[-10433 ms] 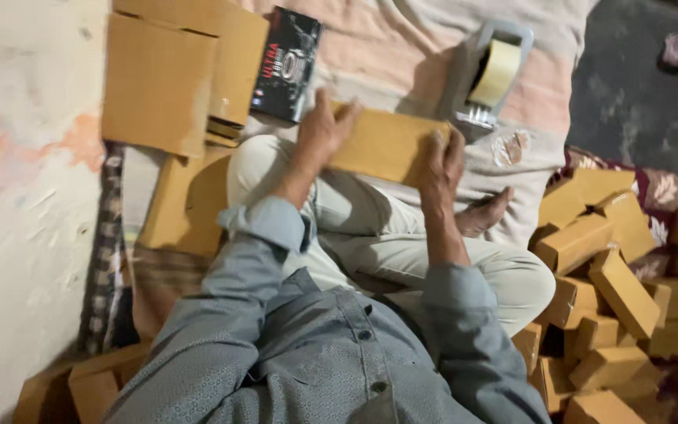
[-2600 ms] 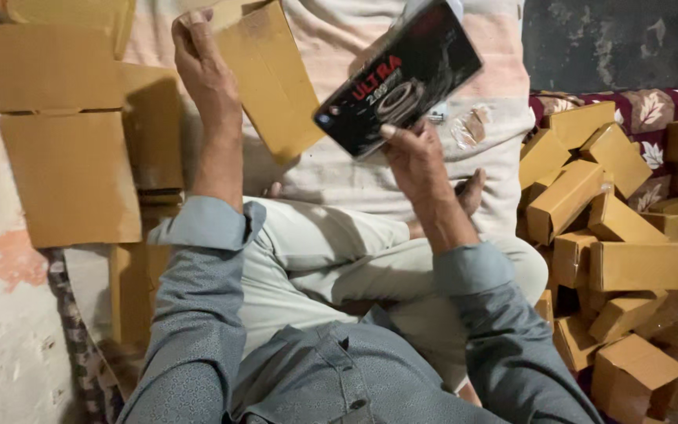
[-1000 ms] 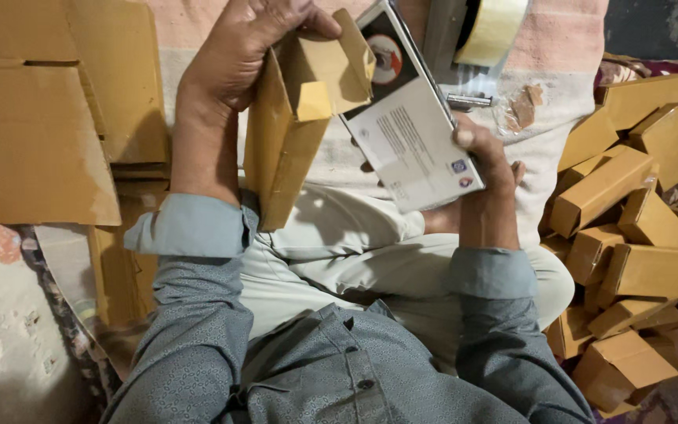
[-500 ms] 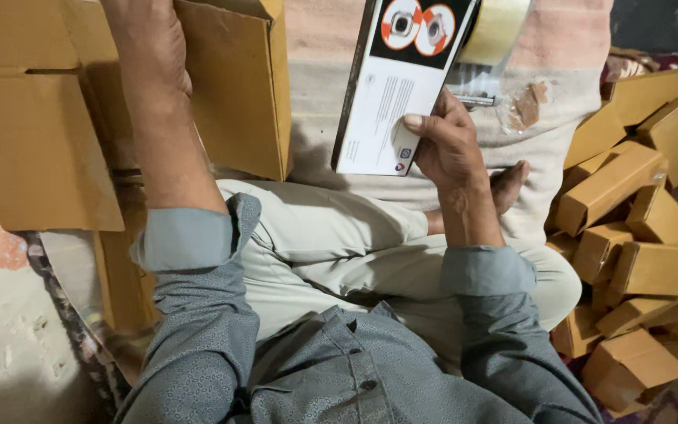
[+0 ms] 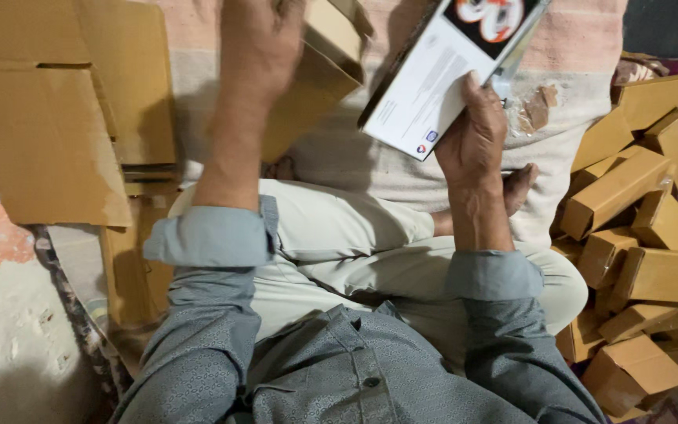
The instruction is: The person sits on the floor and packs a smartwatch into a white box, then places the box into a brown shipping carton. They fold the carton flaps and seal it with packing tape using a handheld dispenser.
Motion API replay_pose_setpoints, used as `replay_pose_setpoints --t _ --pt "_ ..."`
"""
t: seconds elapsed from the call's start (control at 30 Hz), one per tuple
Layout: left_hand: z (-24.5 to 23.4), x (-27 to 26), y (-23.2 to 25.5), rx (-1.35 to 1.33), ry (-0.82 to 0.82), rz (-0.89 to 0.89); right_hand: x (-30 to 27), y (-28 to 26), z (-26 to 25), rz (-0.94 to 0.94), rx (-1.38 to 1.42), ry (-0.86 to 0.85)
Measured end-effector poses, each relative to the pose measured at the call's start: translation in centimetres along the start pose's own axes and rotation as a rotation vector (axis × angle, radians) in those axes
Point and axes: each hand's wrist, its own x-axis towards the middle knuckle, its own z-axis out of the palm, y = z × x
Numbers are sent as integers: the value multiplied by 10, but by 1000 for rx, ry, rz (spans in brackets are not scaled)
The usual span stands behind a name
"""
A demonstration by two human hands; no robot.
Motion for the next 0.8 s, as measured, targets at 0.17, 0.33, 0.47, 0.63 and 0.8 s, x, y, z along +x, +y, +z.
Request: replay_pose_setpoints --t 0.17,0.33,0.47,0.63,0.8 --pt "36 -16 33 70 -382 -113 -5 -3 -9 -139 125 45" --pt "44 -25 32 0 -355 116 -3 10 -18 -122 195 230" --pt "42 -18 14 68 -367 -100 -3 27 -15 -43 238 70" --pt "39 -13 9 14 -257 -104 2 27 -3 -60 -8 187" --pt "32 -14 15 -110 -297 -81 1 -6 0 -179 -217 14"
